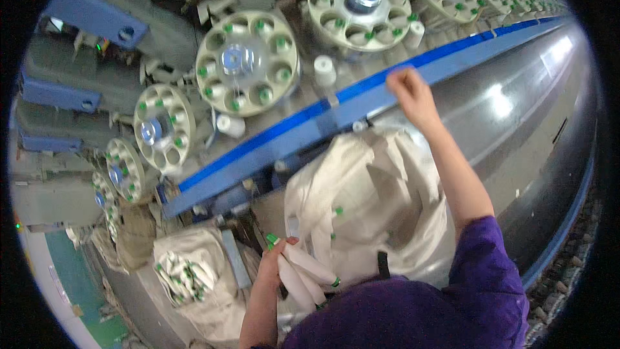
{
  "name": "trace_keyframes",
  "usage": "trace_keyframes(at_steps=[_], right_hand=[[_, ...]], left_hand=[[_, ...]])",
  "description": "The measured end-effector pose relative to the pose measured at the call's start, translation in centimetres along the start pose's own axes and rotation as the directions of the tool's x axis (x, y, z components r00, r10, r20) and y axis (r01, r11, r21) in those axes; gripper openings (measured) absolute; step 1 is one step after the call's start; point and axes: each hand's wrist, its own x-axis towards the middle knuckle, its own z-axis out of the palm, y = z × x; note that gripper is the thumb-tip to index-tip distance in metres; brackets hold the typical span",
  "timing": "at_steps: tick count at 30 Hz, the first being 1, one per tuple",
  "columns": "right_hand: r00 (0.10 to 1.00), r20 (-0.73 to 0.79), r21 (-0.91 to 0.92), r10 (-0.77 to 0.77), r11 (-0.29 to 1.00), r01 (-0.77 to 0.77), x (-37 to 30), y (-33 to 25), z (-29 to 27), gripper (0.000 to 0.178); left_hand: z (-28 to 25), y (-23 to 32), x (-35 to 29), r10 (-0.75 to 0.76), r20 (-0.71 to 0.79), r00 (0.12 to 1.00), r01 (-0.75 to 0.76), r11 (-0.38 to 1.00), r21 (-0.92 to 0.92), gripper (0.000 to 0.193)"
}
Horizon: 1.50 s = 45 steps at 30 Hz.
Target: The person repeatedly takes white thread spools from a cloth bag and places them into empty slots on rotating circular holders attached to a textile machine. The person moves along the machine row, refilling multiple holders and occasionally adjusting the bag.
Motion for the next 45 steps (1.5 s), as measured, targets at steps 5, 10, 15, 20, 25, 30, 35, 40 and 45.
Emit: trace_keyframes(at_steps=[5, 10, 15, 20, 25, 30, 35, 40, 45], right_hand=[[0.654, 0.399, -0.480, 0.642, 0.754, -0.448, -20.8, 0.0, 3.3, 0.029], [0.761, 0.515, -0.609, 0.394, 0.793, 0.003, -28.5, 1.8, 12.9, 0.034], [0.553, 0.605, -0.735, 0.573, 0.669, 0.112, -28.4, 2.8, 15.9, 0.029], [0.718, 0.372, -0.671, 0.589, 0.705, -0.230, -27.1, -6.0, 11.1, 0.032], [0.965, 0.261, -0.458, 0.018, 0.882, 0.108, -21.9, -21.3, 17.6, 0.024], [0.685, 0.681, 0.045, -0.259, 0.949, 0.313, -18.1, -29.8, 32.3, 0.022], [0.412, 0.906, 0.320, 0.096, 0.484, -0.815, -19.3, -28.7, 40.5, 0.050], [-0.035, 0.991, 0.003, -0.128, 0.283, -0.959, -19.7, -26.0, 39.0, 0.047], [0.448, 0.880, 0.439, 0.159, 0.091, -0.894, -14.9, -26.0, 33.0, 0.032]], left_hand=[[-4.7, -5.2, -1.8, -0.052, 0.064, 0.997, 0.069, 0.948, -0.311, 0.036], [-6.6, -5.2, -2.8, -0.011, 0.115, 0.993, 0.044, 0.957, -0.287, 0.037], [-8.6, -5.1, -2.6, -0.039, 0.147, 0.988, 0.065, 0.982, -0.177, 0.035], [-12.7, -1.6, -2.4, 0.124, 0.197, 0.973, -0.128, 0.992, 0.008, 0.027], [-15.2, 4.3, -3.9, 0.452, 0.526, 0.720, -0.520, 0.854, -0.022, 0.019], [-19.4, 9.4, -7.8, 0.473, 0.665, 0.578, -0.686, 0.722, 0.083, 0.025], [-26.7, 15.0, -8.7, 0.606, 0.252, 0.754, -0.545, 0.792, -0.273, 0.039], [-31.4, 18.6, -7.5, 0.813, 0.056, 0.580, -0.618, 0.483, -0.620, 0.050], [-30.7, 20.6, -7.0, 0.852, -0.089, 0.516, -0.691, 0.353, -0.630, 0.052]])
